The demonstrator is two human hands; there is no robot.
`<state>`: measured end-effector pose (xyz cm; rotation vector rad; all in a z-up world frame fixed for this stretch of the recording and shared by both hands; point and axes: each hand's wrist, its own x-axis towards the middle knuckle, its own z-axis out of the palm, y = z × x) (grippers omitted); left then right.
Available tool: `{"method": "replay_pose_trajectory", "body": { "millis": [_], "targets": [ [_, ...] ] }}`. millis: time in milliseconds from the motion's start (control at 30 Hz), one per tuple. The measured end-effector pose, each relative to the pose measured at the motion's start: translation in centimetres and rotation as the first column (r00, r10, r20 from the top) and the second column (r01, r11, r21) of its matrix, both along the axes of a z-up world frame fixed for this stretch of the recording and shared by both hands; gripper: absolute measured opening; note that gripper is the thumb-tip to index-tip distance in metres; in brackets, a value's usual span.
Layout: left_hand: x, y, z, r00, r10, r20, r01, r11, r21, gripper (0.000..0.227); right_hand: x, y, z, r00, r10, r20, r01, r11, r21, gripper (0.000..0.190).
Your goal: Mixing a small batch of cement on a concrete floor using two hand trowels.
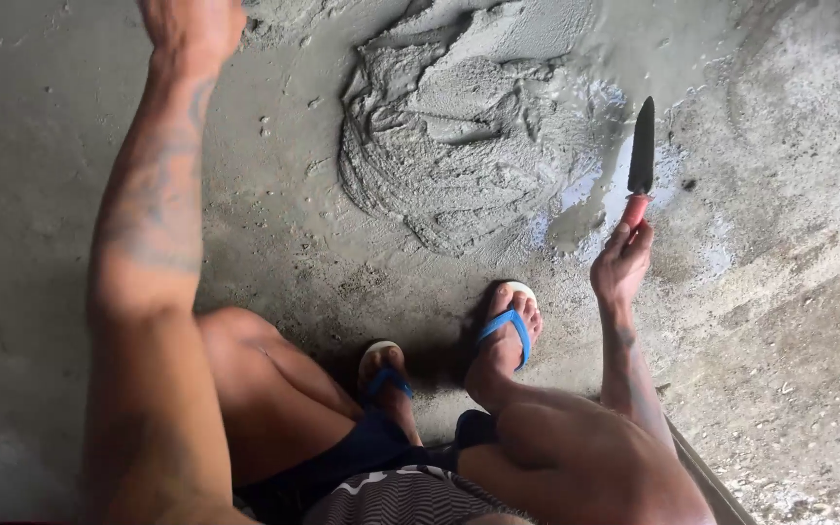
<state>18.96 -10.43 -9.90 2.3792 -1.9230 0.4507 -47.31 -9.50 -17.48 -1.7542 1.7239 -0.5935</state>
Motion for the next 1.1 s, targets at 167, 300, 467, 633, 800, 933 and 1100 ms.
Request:
{"method": "replay_pose_trajectory", "body": {
  "millis": [167, 300, 467, 633, 800, 933, 1100],
  "targets": [
    [-6.6, 1.7, 1.1, 0.91, 0.214, -0.356, -0.133, 0.962, 0.238, 0.071, 0.4, 0.3, 1.1, 0.996, -0.05, 0.072, 0.047, 0.997, 0.056, 0.031],
    [-7.8, 5.4, 2.2, 0.912, 0.128, -0.39, 0.004, 0.947, 0.321, 0.031, -0.4, 0.5, 1.0, 0.998, -0.054, 0.036, 0.053, 0.998, 0.029, 0.027],
    [0.7, 2.8, -1.7, 0.967, 0.184, -0.177, -0.177, 0.983, 0.057, 0.018, -1.9, 1.2, 1.7, 0.996, -0.087, -0.003, 0.088, 0.996, 0.032, 0.031],
    [-5.1, 5.8, -1.2, 0.876, 0.359, -0.321, -0.288, 0.925, 0.249, 0.04, -1.5, 1.3, 0.9, 0.987, -0.158, 0.003, 0.157, 0.986, 0.058, 0.034],
    [-4.8, 5.9, 2.1, 0.847, 0.373, -0.38, -0.219, 0.894, 0.391, 0.055, -0.8, 1.1, 1.7, 0.991, -0.127, 0.036, 0.126, 0.992, 0.027, 0.033],
    [-3.8, 4.0, -2.1, 0.858, 0.398, -0.326, -0.342, 0.915, 0.215, 0.039, -0.1, 0.7, 5.1, 0.996, -0.08, -0.042, 0.077, 0.995, -0.069, 0.034],
    [-10.3, 8.0, 2.4, 0.761, 0.433, -0.483, -0.26, 0.886, 0.383, 0.052, -1.7, -1.0, 2.6, 0.999, -0.049, -0.02, 0.045, 0.988, -0.148, 0.033]
  ]
}}
